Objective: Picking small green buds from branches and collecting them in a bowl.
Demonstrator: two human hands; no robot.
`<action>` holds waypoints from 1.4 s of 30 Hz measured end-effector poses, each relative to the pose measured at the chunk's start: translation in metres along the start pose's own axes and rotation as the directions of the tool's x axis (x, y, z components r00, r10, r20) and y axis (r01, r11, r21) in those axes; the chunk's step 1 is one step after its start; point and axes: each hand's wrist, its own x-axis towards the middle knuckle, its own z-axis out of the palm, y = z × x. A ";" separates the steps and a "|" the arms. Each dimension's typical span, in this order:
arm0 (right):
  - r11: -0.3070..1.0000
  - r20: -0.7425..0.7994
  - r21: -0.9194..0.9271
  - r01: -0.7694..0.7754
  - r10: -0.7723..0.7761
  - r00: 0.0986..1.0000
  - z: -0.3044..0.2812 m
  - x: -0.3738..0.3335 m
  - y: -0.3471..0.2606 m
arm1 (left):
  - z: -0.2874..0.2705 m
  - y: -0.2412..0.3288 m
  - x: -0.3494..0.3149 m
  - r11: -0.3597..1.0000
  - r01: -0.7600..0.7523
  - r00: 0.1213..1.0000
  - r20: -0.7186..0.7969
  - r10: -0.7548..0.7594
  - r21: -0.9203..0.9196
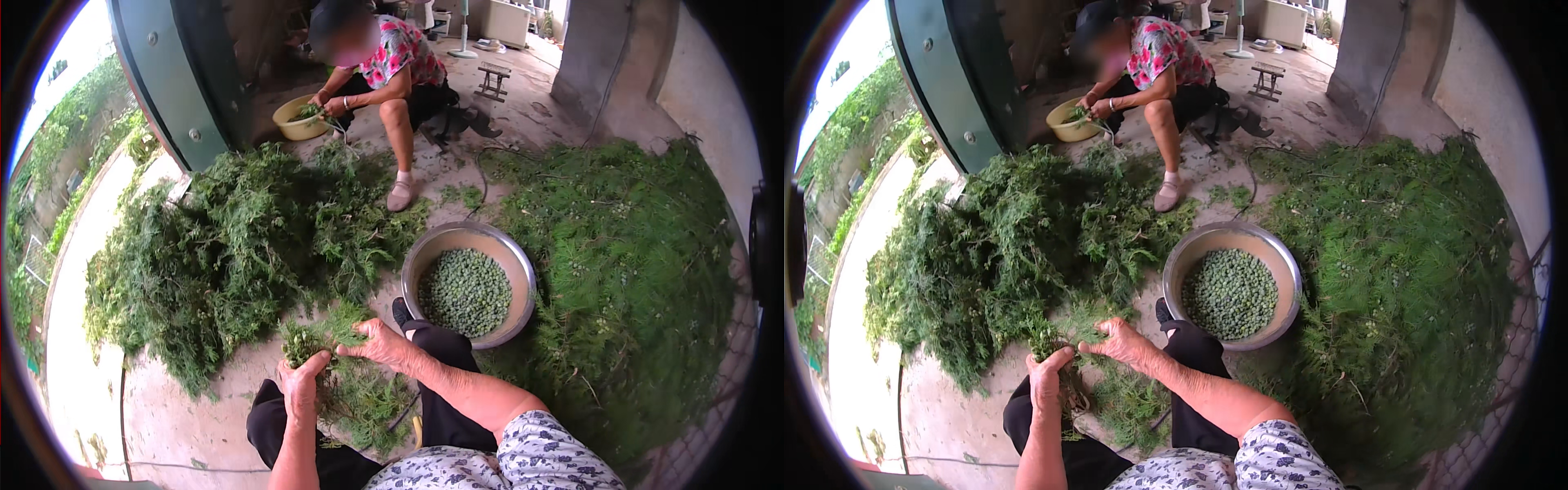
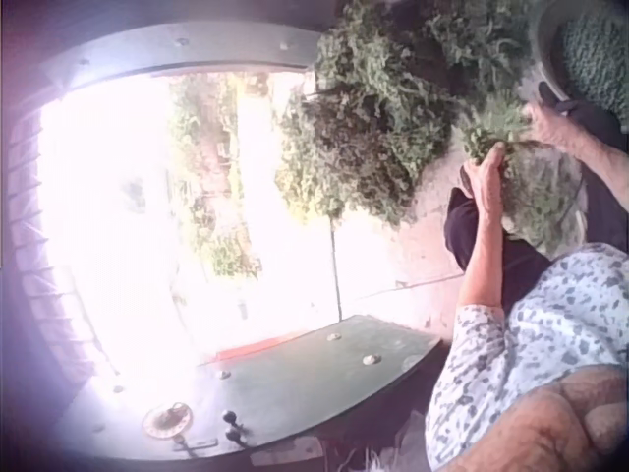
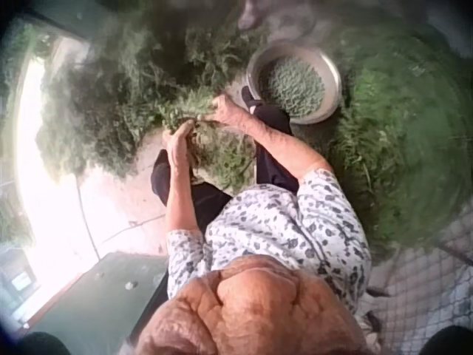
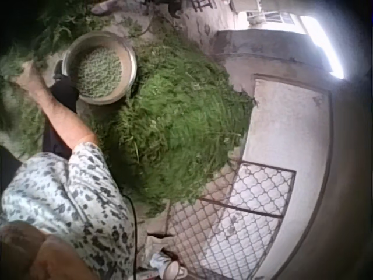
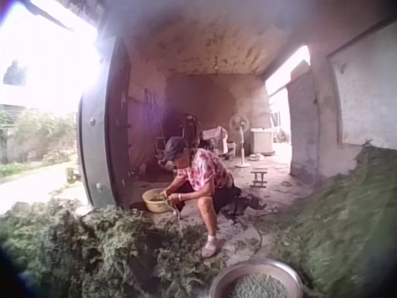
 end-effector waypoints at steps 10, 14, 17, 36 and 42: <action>0.949 0.035 0.290 -0.125 0.121 0.992 -0.016 -0.074 -0.056 | 0.019 0.002 -0.052 0.992 -0.076 0.992 0.097 0.087 -0.105; 0.967 -0.072 -0.170 0.189 -0.203 0.976 -0.025 -0.095 -0.056 | 0.028 0.002 -0.076 0.981 -0.102 0.985 0.125 0.123 -0.163; 0.992 -0.088 0.081 0.092 -0.085 0.993 -0.030 -0.108 -0.062 | 0.030 0.005 -0.094 0.977 -0.113 0.984 0.118 0.136 -0.182; 0.788 -0.205 0.615 -0.039 0.207 0.957 -0.027 -0.147 -0.027 | 0.083 -0.011 -0.108 0.947 0.015 0.965 0.252 0.070 -0.322; 0.800 -0.225 0.599 -0.019 0.191 0.955 -0.050 -0.155 -0.025 | 0.097 -0.018 -0.099 0.967 0.069 0.947 0.320 0.014 -0.247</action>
